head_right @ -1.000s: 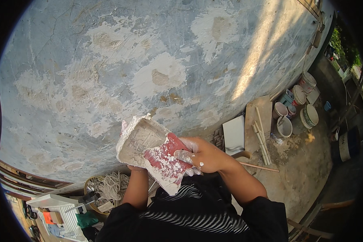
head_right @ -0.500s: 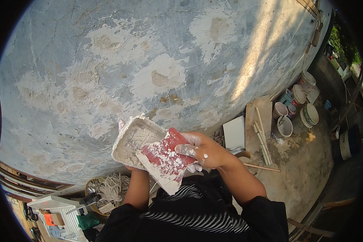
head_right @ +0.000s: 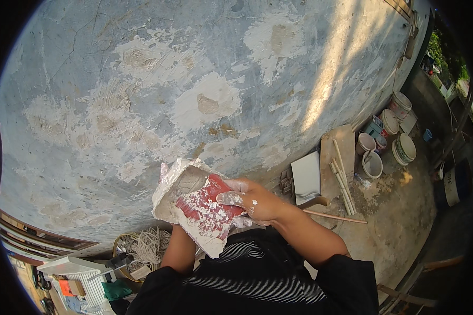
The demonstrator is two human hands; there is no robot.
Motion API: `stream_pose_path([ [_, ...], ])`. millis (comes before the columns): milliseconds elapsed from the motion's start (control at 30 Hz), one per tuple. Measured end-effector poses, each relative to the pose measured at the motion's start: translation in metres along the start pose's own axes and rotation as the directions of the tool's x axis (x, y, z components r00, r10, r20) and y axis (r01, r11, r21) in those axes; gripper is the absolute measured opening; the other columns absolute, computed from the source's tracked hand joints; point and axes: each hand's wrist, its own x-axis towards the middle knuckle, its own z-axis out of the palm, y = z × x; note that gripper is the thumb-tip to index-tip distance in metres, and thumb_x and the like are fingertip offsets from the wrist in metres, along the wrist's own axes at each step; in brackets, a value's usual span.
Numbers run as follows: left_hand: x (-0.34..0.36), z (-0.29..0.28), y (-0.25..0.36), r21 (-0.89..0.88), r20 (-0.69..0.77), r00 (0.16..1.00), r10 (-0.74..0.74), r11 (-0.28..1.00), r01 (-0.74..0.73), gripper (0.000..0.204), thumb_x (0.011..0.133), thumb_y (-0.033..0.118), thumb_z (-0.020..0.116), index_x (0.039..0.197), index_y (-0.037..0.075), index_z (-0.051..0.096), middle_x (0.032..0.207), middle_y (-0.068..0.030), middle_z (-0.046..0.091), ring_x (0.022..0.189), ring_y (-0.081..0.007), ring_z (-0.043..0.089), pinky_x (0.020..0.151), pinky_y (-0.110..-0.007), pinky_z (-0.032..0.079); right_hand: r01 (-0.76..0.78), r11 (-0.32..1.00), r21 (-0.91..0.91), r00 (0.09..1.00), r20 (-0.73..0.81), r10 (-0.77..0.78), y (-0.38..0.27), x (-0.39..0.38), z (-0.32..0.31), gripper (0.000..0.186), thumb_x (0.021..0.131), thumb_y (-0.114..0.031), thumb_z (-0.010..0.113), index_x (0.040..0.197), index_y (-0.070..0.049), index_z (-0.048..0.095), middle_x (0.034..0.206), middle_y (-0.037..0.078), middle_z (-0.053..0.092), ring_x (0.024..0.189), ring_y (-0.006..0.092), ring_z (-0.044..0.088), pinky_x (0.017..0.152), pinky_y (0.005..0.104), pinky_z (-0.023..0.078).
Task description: Patching and smoothing a wall using putty and a scraper.
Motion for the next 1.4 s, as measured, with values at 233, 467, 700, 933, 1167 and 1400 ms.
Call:
stream_pose_path([
  [233,0.002,0.001,-0.001,0.464,-0.102,0.984,0.149,0.882,-0.085,0.057,0.095,0.047,0.037,0.111,-0.003,0.058,0.11,-0.0207,0.061,0.091,-0.0312,0.06,0.084,-0.043,0.049,-0.021,0.976,0.215,0.995,-0.092,0.041,0.009,-0.002,0.003,0.037,0.089,-0.011,0.059,0.121,0.006,0.053,0.108,0.014,0.065,0.09,0.0192,0.067,0.077,0.0318,0.056],
  [467,-0.004,-0.004,0.0,0.174,-0.012,0.998,0.063,0.983,-0.06,0.057,0.096,0.049,0.035,0.114,0.0,0.056,0.109,-0.0184,0.061,0.093,-0.0302,0.06,0.086,-0.043,0.049,-0.057,0.966,0.251,0.993,-0.084,0.081,0.021,0.002,0.004,0.035,0.091,-0.011,0.057,0.122,0.005,0.052,0.108,0.013,0.065,0.088,0.0185,0.067,0.074,0.0316,0.057],
  [700,-0.011,0.022,-0.002,-0.074,-0.04,0.999,-0.02,0.997,0.017,0.061,0.093,0.048,0.038,0.115,-0.006,0.055,0.107,-0.0212,0.062,0.093,-0.032,0.061,0.081,-0.043,0.052,-0.106,0.991,0.077,0.993,-0.051,0.11,0.028,0.005,0.003,0.029,0.095,-0.013,0.054,0.12,0.003,0.055,0.107,0.007,0.063,0.093,0.0124,0.062,0.084,0.0271,0.05],
  [933,-0.007,0.01,0.001,-0.007,-0.108,0.986,-0.123,0.992,0.123,0.061,0.093,0.049,0.038,0.116,-0.005,0.054,0.107,-0.0205,0.062,0.094,-0.0319,0.061,0.082,-0.043,0.051,-0.087,0.994,0.061,0.995,-0.033,0.089,0.027,0.007,0.001,0.028,0.095,-0.014,0.054,0.118,0.002,0.056,0.106,0.006,0.063,0.093,0.0116,0.061,0.083,0.026,0.05],
  [1167,-0.003,-0.004,-0.004,0.055,-0.118,0.991,-0.058,0.996,0.065,0.054,0.094,0.046,0.041,0.114,-0.001,0.056,0.108,-0.0171,0.061,0.094,-0.0287,0.06,0.081,-0.041,0.051,-0.136,0.988,0.079,0.987,-0.077,0.142,0.025,0.011,0.006,0.028,0.095,-0.01,0.052,0.121,0.002,0.055,0.105,0.007,0.064,0.091,0.0113,0.061,0.083,0.0265,0.05],
  [1400,0.008,-0.002,-0.009,-0.027,-0.284,0.95,-0.132,0.991,0.13,0.044,0.092,0.043,0.047,0.105,0.003,0.059,0.099,-0.0128,0.063,0.087,-0.0242,0.06,0.076,-0.038,0.052,-0.076,0.99,0.117,0.996,-0.044,0.082,0.031,0.013,-0.001,0.037,0.093,-0.01,0.056,0.127,0.004,0.049,0.111,0.011,0.063,0.094,0.0167,0.064,0.083,0.0321,0.053],
])
